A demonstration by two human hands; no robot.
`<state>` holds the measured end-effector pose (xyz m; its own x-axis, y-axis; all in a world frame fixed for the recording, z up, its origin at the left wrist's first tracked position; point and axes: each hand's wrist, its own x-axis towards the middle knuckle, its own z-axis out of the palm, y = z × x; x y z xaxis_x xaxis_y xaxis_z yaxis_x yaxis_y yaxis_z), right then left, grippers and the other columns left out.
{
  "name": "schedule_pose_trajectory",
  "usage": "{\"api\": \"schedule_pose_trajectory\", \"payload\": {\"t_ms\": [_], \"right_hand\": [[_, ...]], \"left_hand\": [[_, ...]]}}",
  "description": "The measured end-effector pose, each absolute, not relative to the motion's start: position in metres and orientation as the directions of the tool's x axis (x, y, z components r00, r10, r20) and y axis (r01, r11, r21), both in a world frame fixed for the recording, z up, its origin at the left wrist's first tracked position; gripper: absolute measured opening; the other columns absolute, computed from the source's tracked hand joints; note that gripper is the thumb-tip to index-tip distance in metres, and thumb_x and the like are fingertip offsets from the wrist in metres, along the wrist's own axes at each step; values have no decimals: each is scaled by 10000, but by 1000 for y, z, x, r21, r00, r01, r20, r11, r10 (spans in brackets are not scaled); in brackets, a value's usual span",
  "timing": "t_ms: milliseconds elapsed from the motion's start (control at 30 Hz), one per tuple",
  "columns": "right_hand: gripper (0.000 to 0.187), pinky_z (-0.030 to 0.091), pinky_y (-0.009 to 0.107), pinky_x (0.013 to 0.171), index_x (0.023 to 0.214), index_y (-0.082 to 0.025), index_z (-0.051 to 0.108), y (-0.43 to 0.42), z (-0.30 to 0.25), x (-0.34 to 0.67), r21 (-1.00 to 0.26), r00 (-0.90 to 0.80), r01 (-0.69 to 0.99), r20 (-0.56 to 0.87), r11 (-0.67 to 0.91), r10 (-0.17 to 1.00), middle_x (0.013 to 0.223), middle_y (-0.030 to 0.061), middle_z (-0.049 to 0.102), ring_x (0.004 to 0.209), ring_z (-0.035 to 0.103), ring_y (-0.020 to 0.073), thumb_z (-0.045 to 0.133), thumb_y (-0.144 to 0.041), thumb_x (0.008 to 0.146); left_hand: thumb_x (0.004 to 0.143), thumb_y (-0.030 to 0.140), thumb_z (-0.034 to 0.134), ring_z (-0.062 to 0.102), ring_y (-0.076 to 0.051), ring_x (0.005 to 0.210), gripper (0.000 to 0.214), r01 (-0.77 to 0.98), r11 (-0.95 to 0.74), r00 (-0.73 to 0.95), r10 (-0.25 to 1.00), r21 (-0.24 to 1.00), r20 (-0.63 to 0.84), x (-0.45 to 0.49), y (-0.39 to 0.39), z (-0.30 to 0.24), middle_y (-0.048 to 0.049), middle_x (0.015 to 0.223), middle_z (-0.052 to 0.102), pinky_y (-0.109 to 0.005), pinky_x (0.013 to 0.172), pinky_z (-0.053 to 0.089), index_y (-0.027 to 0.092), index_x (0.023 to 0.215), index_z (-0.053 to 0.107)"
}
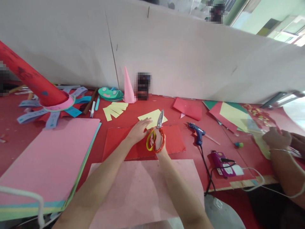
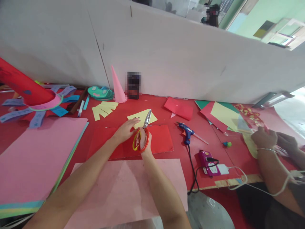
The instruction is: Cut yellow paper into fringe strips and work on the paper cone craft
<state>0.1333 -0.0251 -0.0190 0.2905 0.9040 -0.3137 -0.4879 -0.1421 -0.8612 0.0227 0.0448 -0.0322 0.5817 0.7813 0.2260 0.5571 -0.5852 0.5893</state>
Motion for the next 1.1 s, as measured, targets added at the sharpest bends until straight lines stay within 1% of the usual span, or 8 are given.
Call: {"api": "schedule_pose_trajectory", "payload": {"t_ms": [133, 233, 300, 433, 567, 700, 900, 1100], "right_hand": [[237, 258, 182, 277, 697, -184, 513, -25, -19, 134, -866, 294, -484, -299, -129, 908, 425, -85, 424, 280, 318, 48, 569, -411, 740], [233, 254, 179, 274, 724, -184, 519, -24, -20, 135, -857, 284, -497, -308, -135, 908, 410, -94, 412, 272, 310, 49, 551, -413, 751], [231, 250, 177, 273, 744, -180, 530, -24, -21, 135, -854, 282, -503, -308, -133, 909, 408, -95, 412, 271, 311, 50, 544, -411, 757], [245, 254, 176, 273, 785, -173, 553, -23, -22, 135, -846, 289, -523, -291, -104, 912, 436, -88, 442, 282, 322, 49, 527, -416, 770], [232, 264, 175, 278, 794, -165, 564, -24, -22, 134, -842, 294, -530, -291, -98, 910, 452, -83, 455, 294, 330, 47, 544, -393, 758], [229, 253, 174, 280, 799, -168, 560, -19, -24, 137, -815, 290, -567, -329, -116, 899, 455, -83, 450, 298, 316, 47, 560, -390, 743], [205, 210, 129, 309, 732, -147, 542, -7, -29, 163, -591, 77, -766, -477, -255, 875, 435, -86, 375, 317, 244, 21, 482, -329, 805], [192, 224, 116, 317, 773, -137, 554, -4, -31, 174, -435, -25, -856, -503, -279, 864, 463, -80, 366, 336, 247, 24, 443, -283, 832]], "left_hand": [[893, 211, 399, 521, -194, 1208, 416, 693, -506, 581, 814, 514, 17, 27, 39, -30, -85, 1333, 541, -327, 983, 433, 191, 1302, 474], [894, 142, 337, 601, -186, 1104, 434, 765, -470, 537, 843, 441, -33, 23, 41, -27, -70, 1260, 605, -303, 918, 472, 217, 1293, 492], [888, 127, 326, 616, -179, 1076, 435, 765, -449, 509, 861, 462, -6, 21, 44, -27, -55, 1229, 628, -301, 925, 472, 219, 1263, 525], [848, 104, 376, 605, -158, 1085, 365, 666, -426, 434, 889, 613, 146, 17, 50, -32, -29, 1157, 667, -307, 991, 442, 207, 1056, 658], [789, 91, 471, 524, -196, 1195, 264, 585, -449, 310, 893, 676, 325, 13, 55, -40, -45, 1277, 581, -370, 1041, 405, 201, 828, 708], [768, 94, 516, 517, -198, 1193, 228, 522, -430, 257, 903, 737, 344, 12, 59, -45, -59, 1264, 561, -361, 1023, 411, 203, 787, 715], [774, 116, 493, 636, -151, 899, 245, 442, -384, 383, 898, 810, 217, 15, 55, -39, -26, 920, 679, -285, 865, 481, 210, 826, 713], [793, 209, 452, 638, -163, 953, 247, 428, -297, 374, 918, 854, 131, 17, 50, -33, -25, 955, 713, -273, 886, 466, 197, 856, 690]]}}
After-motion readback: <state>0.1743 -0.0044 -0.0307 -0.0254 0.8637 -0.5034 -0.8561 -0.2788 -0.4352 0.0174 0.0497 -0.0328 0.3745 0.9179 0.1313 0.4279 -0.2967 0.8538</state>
